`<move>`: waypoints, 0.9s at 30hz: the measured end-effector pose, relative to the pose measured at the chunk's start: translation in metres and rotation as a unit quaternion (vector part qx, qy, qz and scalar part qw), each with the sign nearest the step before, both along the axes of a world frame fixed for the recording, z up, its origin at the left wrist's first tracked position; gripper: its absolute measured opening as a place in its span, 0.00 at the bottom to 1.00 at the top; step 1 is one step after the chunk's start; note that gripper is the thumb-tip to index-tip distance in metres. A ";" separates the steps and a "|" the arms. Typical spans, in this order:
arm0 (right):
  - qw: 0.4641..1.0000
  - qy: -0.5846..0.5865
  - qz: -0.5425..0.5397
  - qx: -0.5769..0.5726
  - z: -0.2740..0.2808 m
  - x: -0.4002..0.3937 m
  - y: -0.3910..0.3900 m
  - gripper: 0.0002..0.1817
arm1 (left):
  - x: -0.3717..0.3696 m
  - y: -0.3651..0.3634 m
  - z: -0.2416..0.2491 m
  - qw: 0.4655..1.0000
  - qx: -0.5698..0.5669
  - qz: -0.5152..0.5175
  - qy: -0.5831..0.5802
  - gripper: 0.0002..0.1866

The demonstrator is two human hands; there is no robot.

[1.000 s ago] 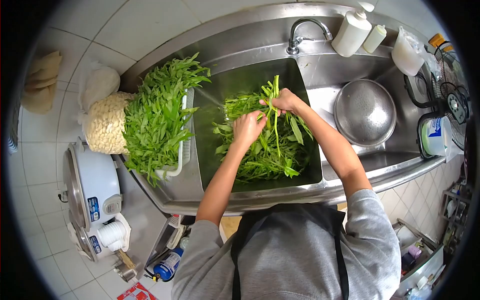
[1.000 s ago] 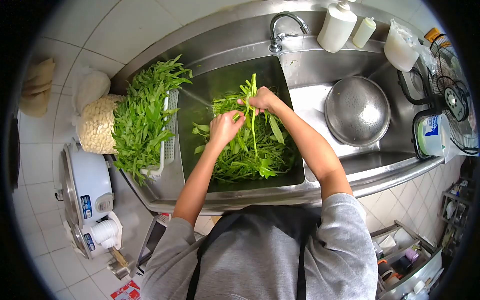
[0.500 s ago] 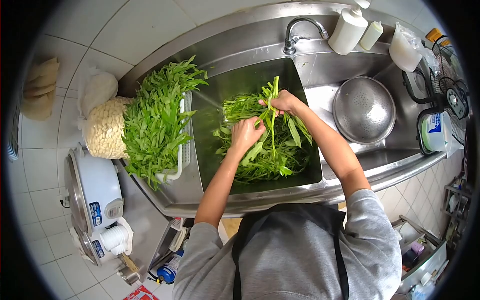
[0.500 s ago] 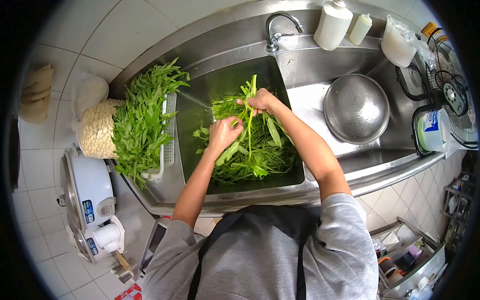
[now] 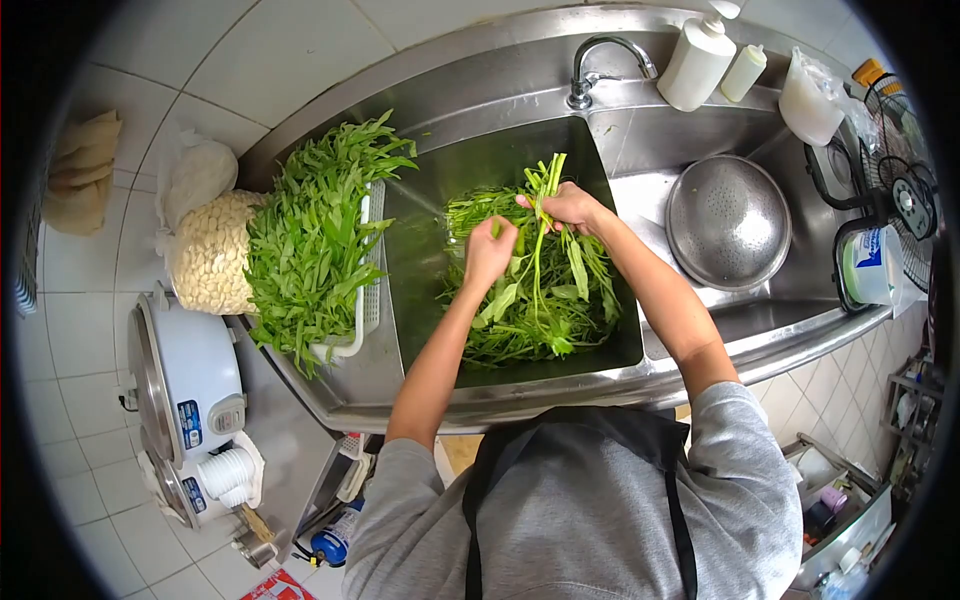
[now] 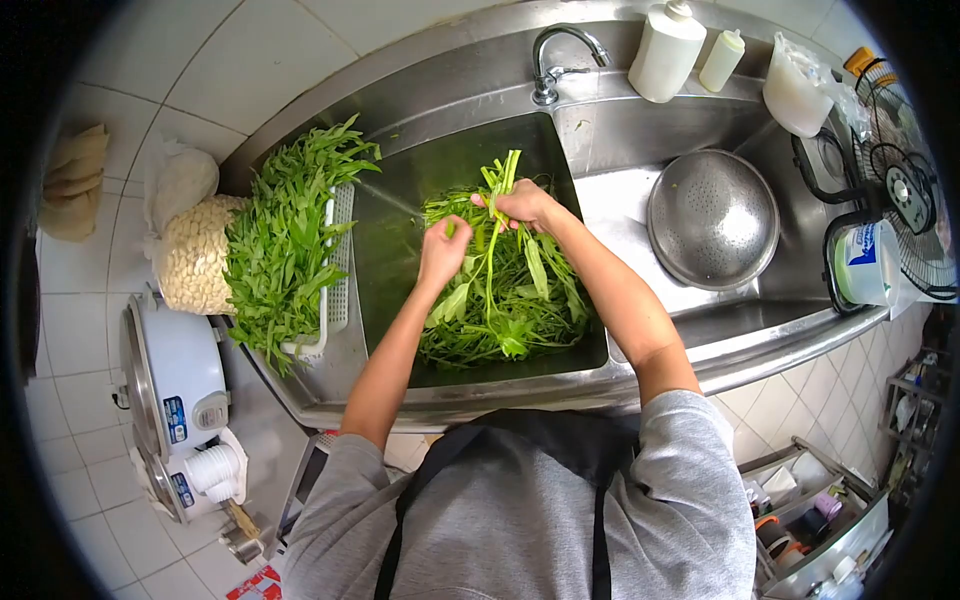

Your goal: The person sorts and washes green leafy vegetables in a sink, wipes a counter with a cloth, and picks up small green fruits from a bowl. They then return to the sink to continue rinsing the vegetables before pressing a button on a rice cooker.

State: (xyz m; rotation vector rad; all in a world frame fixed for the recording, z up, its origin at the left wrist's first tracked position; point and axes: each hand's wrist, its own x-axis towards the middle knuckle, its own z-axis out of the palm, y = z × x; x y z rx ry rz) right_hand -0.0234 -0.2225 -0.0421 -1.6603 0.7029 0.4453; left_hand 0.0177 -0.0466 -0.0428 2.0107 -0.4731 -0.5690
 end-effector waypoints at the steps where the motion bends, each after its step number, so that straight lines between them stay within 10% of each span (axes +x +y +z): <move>1: 1.000 0.000 -0.001 0.001 0.000 -0.001 0.002 0.26 | 0.003 0.001 -0.006 1.000 0.001 -0.001 0.000 0.09; 3: 0.994 -0.097 -0.053 0.018 -0.003 -0.003 0.006 0.26 | 0.008 0.005 -0.013 0.956 -0.086 0.194 0.204 0.12; 5: 0.994 -0.086 -0.063 0.020 -0.006 -0.001 0.003 0.26 | 0.009 0.013 -0.018 0.961 -0.098 0.174 0.193 0.11; 9: 0.995 -0.079 -0.055 -0.036 -0.014 0.006 -0.004 0.27 | 0.002 0.021 -0.010 0.982 -0.122 -0.022 0.141 0.12; 12: 0.985 0.034 -0.009 -0.168 -0.004 0.012 -0.004 0.30 | -0.009 0.014 0.034 0.970 0.178 -0.147 -0.073 0.18; 19: 0.978 0.056 -0.013 -0.201 0.009 0.023 0.011 0.28 | -0.004 0.002 0.021 0.950 0.178 -0.203 -0.154 0.18; 25: 0.982 -0.141 -0.122 -0.033 -0.007 0.006 0.026 0.23 | 0.006 0.010 -0.016 0.997 0.075 -0.014 -0.024 0.15; 27: 0.970 -0.139 -0.196 -0.043 -0.010 0.003 0.033 0.20 | 0.014 0.020 -0.035 0.947 -0.099 0.159 0.260 0.14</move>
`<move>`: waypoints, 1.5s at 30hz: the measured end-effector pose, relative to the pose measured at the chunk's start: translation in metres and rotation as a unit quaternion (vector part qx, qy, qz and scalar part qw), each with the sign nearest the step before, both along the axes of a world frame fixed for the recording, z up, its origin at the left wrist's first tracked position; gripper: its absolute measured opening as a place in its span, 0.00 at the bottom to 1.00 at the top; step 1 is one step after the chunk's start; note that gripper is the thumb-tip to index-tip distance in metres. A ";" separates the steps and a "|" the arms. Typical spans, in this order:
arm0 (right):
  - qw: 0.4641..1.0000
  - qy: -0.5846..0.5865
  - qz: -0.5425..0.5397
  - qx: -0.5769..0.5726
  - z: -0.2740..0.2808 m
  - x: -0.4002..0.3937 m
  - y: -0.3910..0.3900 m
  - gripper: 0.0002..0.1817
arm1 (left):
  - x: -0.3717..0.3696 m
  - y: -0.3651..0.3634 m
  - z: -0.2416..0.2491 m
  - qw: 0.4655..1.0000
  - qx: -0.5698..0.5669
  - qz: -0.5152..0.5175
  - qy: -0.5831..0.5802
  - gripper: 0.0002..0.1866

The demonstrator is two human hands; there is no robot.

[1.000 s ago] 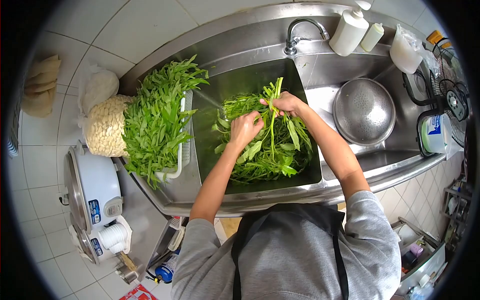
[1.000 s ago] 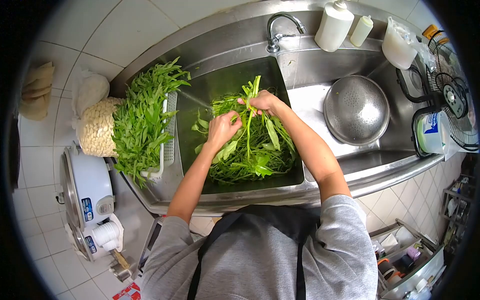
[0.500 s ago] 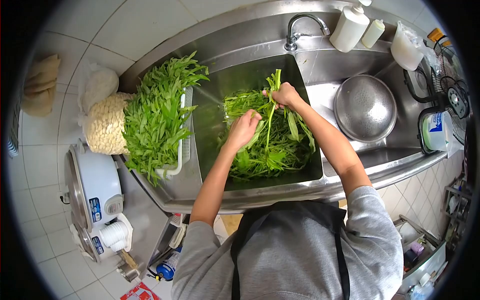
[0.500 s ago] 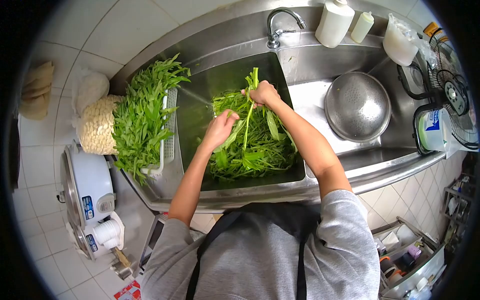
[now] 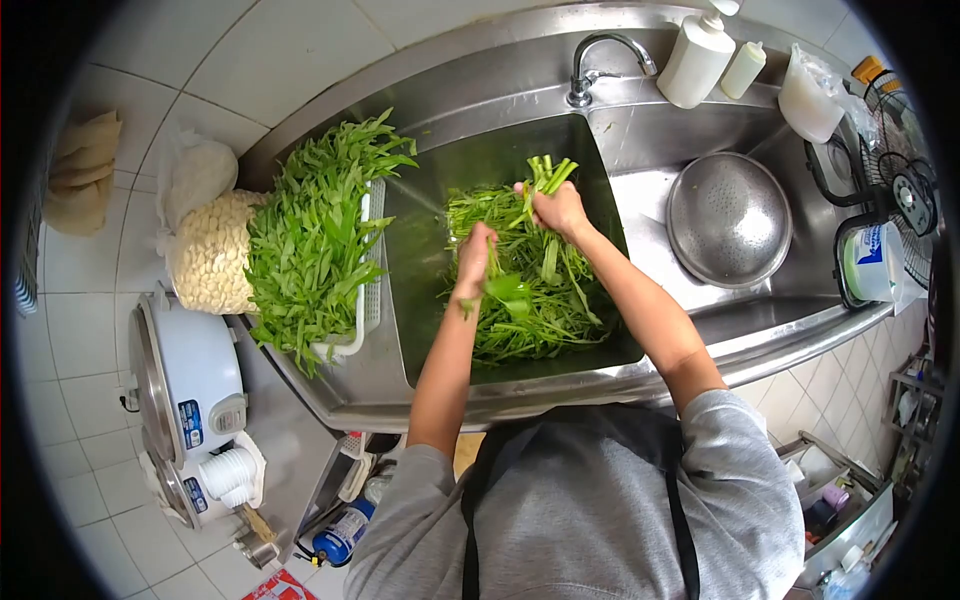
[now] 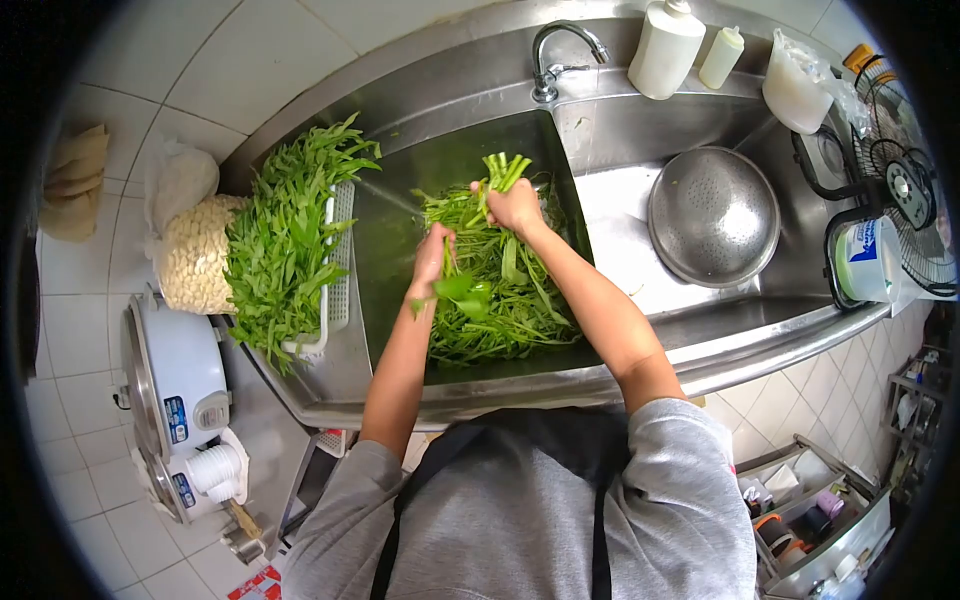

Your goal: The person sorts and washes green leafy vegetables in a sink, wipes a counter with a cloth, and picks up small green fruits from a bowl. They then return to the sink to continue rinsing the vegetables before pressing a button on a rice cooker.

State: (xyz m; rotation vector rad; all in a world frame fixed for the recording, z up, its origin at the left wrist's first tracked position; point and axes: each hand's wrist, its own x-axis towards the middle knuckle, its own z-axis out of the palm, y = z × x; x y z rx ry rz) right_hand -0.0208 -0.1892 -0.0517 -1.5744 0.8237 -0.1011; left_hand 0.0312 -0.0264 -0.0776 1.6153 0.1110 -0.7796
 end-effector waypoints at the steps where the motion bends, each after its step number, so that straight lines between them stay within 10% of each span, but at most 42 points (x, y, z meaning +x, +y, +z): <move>1: 1.000 -0.005 -0.005 0.010 -0.004 -0.002 -0.001 0.21 | 0.000 0.005 -0.007 0.998 -0.037 0.026 0.047 0.12; 11: 0.964 0.071 0.173 -0.190 -0.030 -0.027 -0.013 0.21 | 0.008 0.038 0.003 0.990 -0.120 0.058 0.036 0.10; 15: 0.965 -0.106 0.180 -0.157 -0.013 -0.035 0.002 0.17 | 0.003 0.037 0.019 0.990 -0.091 0.053 -0.089 0.10; 20: 0.923 -0.014 0.380 -0.055 0.040 -0.043 0.029 0.15 | 0.001 0.028 0.032 0.987 -0.076 0.047 -0.133 0.09; 45: 0.964 -0.004 0.238 0.121 0.012 -0.045 0.045 0.10 | -0.010 0.029 0.036 0.962 -0.111 0.066 -0.241 0.10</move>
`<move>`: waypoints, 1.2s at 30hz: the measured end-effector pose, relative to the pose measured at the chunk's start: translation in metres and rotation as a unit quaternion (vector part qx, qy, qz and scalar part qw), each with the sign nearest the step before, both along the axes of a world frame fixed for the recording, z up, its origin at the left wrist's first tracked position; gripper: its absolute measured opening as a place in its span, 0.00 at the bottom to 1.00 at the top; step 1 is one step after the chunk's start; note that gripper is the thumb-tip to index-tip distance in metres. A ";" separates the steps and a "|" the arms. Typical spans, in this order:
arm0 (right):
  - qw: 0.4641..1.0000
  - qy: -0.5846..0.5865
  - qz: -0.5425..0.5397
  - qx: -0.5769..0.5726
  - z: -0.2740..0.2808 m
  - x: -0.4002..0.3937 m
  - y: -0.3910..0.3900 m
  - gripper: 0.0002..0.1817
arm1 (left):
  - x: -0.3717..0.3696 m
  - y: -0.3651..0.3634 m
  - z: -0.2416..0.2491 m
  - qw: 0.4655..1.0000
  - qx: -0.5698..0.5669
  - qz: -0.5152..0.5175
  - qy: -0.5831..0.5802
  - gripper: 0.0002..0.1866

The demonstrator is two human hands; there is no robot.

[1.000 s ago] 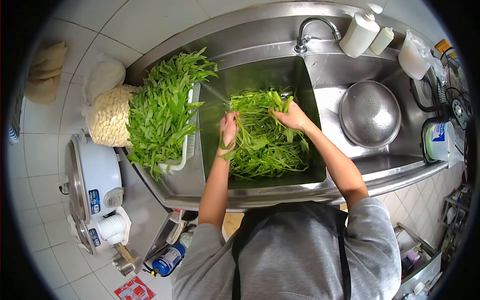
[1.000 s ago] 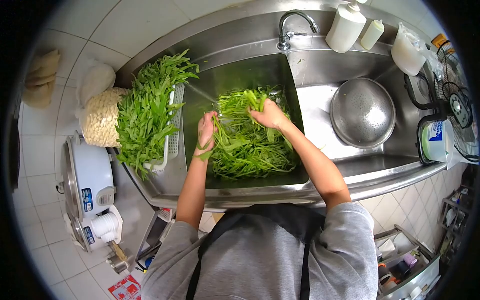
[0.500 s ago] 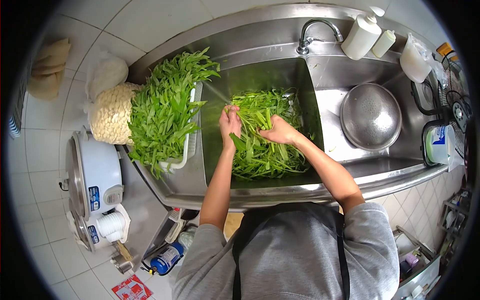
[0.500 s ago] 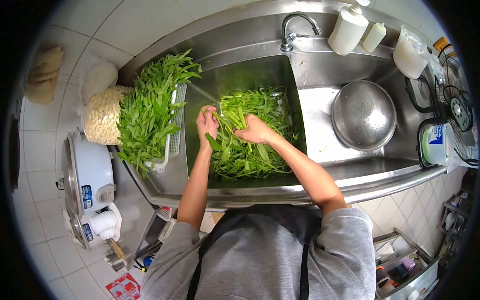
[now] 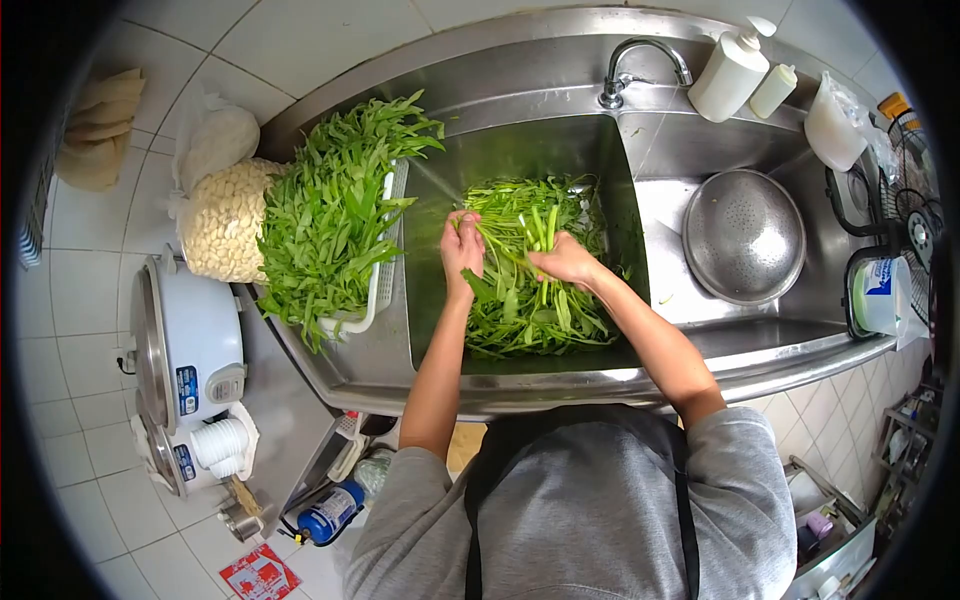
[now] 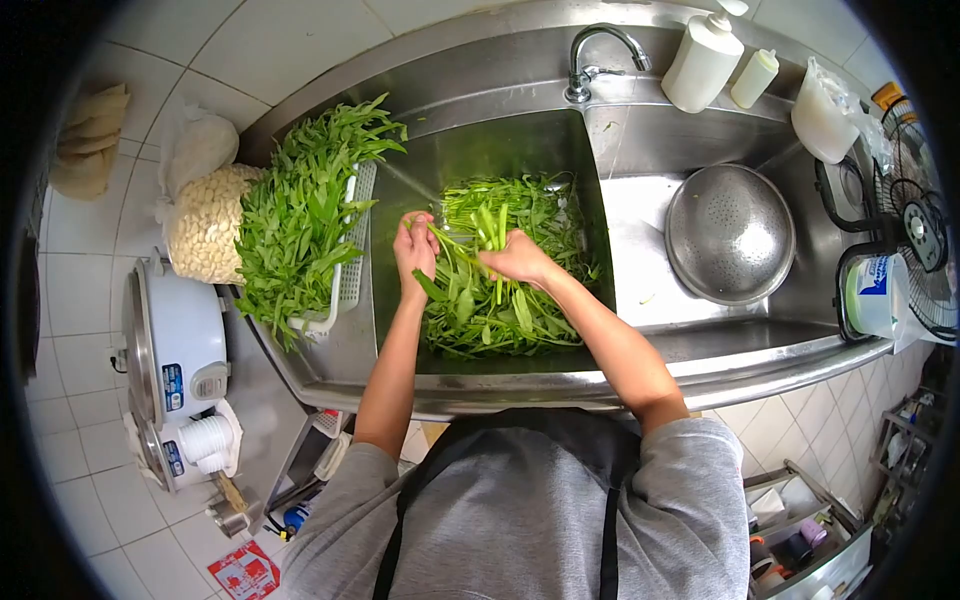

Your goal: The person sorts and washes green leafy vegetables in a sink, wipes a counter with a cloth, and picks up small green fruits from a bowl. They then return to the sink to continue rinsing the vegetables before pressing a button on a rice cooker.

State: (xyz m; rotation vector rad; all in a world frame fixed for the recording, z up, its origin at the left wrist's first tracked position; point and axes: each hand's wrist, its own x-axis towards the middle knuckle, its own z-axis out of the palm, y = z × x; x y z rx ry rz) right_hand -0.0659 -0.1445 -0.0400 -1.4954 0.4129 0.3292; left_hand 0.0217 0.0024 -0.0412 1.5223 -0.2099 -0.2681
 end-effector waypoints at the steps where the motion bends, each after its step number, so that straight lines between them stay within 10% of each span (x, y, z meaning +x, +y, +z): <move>1: 0.997 0.070 -0.044 0.001 0.001 0.002 -0.001 0.10 | -0.001 0.000 0.000 1.000 0.000 0.015 -0.022 0.11; 9: 0.986 -0.117 -0.053 -0.105 0.002 0.002 0.005 0.14 | 0.005 0.001 -0.022 0.970 0.185 0.031 -0.155 0.15; 25: 0.946 -0.073 0.015 -0.314 0.004 0.017 0.005 0.22 | -0.011 0.002 -0.006 0.959 0.230 -0.083 -0.140 0.13; 33: 0.997 0.074 0.011 0.020 -0.048 0.002 -0.013 0.27 | 0.014 0.029 -0.036 0.904 0.249 0.115 -0.328 0.17; 36: 0.983 0.112 -0.076 0.121 -0.058 -0.005 -0.026 0.30 | 0.015 0.050 -0.017 0.986 0.141 0.030 -0.089 0.14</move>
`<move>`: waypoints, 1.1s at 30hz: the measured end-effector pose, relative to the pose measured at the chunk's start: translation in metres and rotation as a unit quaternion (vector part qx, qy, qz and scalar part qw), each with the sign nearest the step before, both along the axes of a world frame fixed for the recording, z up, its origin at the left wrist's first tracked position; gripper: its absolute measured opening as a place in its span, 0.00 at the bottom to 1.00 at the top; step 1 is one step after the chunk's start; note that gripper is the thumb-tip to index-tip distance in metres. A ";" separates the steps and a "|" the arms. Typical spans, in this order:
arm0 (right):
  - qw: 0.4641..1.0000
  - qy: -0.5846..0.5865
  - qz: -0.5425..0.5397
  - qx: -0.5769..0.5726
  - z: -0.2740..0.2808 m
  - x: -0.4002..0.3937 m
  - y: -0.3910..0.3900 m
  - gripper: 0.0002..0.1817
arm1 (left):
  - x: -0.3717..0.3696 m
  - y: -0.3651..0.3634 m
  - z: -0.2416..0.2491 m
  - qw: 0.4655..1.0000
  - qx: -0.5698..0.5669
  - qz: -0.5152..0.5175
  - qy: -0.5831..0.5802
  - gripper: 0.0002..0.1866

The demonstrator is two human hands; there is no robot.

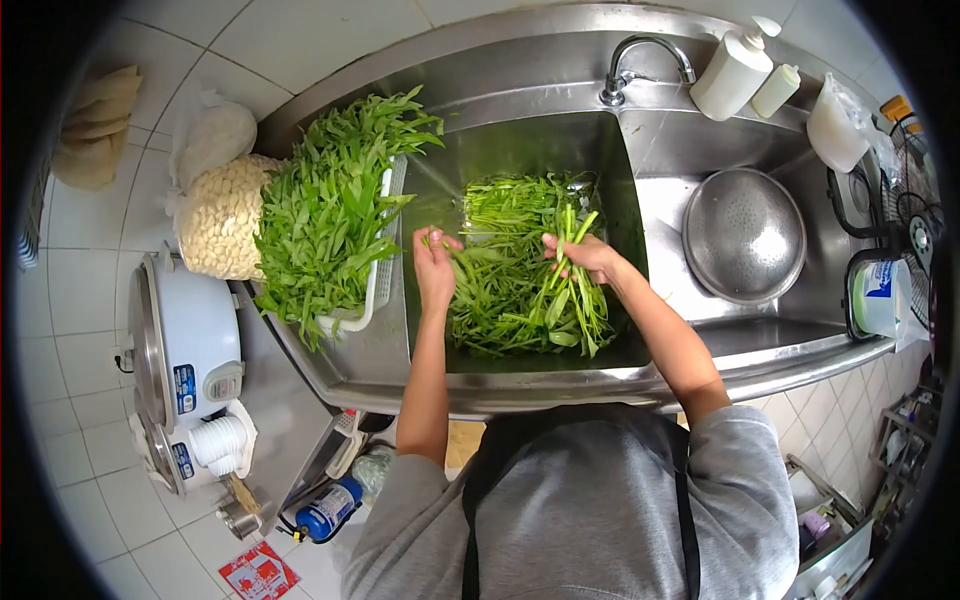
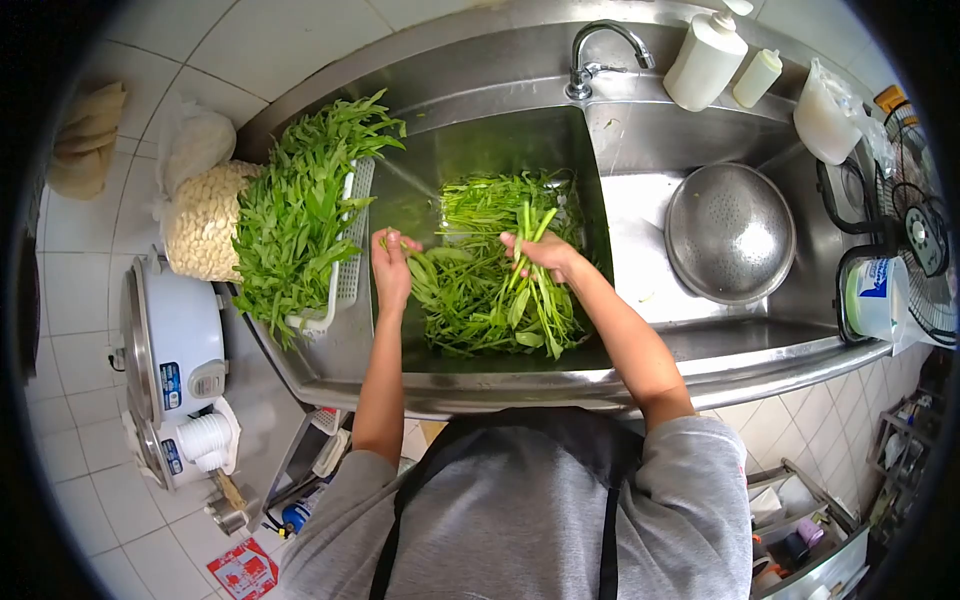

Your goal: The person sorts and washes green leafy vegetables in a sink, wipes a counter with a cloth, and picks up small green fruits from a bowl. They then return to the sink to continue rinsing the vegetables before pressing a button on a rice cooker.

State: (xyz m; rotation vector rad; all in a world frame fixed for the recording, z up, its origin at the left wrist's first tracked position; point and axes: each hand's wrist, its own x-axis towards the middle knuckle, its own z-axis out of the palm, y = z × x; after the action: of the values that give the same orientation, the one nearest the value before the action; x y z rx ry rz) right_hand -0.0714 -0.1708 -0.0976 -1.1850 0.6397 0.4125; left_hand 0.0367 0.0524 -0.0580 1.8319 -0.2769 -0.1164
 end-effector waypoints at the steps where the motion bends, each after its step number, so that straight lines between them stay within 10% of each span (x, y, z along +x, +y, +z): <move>1: 0.997 0.061 0.045 0.012 0.005 0.001 -0.010 0.31 | -0.005 0.000 -0.001 1.000 0.000 -0.001 0.000 0.14; 7: 0.999 0.026 0.030 0.027 0.018 0.011 0.000 0.29 | -0.056 -0.048 0.016 0.929 0.274 -0.244 0.051 0.20; 16: 0.993 -0.059 0.078 0.073 0.020 0.007 -0.012 0.21 | -0.049 -0.058 0.023 0.903 0.307 -0.299 0.034 0.16; 33: 0.992 -0.006 0.115 -0.056 -0.007 0.010 -0.028 0.10 | -0.039 -0.018 0.006 0.872 0.466 -0.141 -0.047 0.16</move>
State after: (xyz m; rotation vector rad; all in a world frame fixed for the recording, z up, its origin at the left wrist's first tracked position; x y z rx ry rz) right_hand -0.0618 -0.1987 -0.1044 -1.3730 0.5230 0.5696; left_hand -0.0020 0.0346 -0.0519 2.7528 -0.6362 -0.4232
